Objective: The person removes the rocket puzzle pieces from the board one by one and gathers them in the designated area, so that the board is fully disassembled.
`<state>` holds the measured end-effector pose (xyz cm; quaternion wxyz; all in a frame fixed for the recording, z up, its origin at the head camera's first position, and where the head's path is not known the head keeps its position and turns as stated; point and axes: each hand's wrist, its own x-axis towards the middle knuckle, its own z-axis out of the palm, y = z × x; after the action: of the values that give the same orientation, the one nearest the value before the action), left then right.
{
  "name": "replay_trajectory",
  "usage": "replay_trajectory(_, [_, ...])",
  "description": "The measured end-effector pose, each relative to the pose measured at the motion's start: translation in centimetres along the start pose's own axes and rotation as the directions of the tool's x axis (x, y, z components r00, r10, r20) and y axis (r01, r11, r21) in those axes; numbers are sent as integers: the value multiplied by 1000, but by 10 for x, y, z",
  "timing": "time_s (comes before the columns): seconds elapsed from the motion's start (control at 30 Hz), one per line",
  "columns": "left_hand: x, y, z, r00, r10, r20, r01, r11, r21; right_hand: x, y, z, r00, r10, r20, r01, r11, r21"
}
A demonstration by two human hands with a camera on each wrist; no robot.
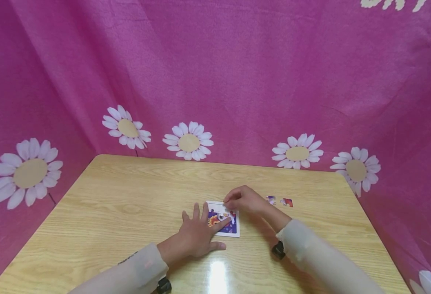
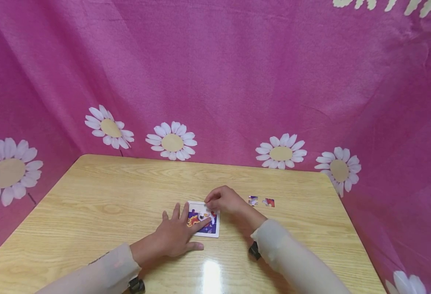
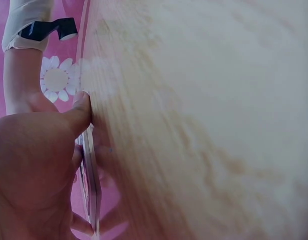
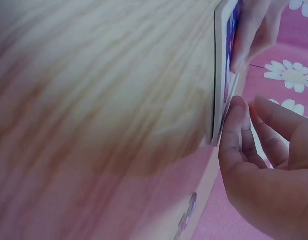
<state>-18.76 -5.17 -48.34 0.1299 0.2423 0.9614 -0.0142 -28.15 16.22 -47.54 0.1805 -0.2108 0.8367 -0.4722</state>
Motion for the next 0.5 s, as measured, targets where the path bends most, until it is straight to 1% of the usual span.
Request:
replay_trajectory(0.33, [1, 0, 1, 1000, -4, 2, 4, 1000, 17, 2, -1, 6, 999, 41, -4, -41, 999, -17])
replay_trajectory(0.5, [1, -1, 1, 1000, -4, 5, 4, 1000, 11, 1, 0, 8, 999, 42, -16, -42, 998, -42])
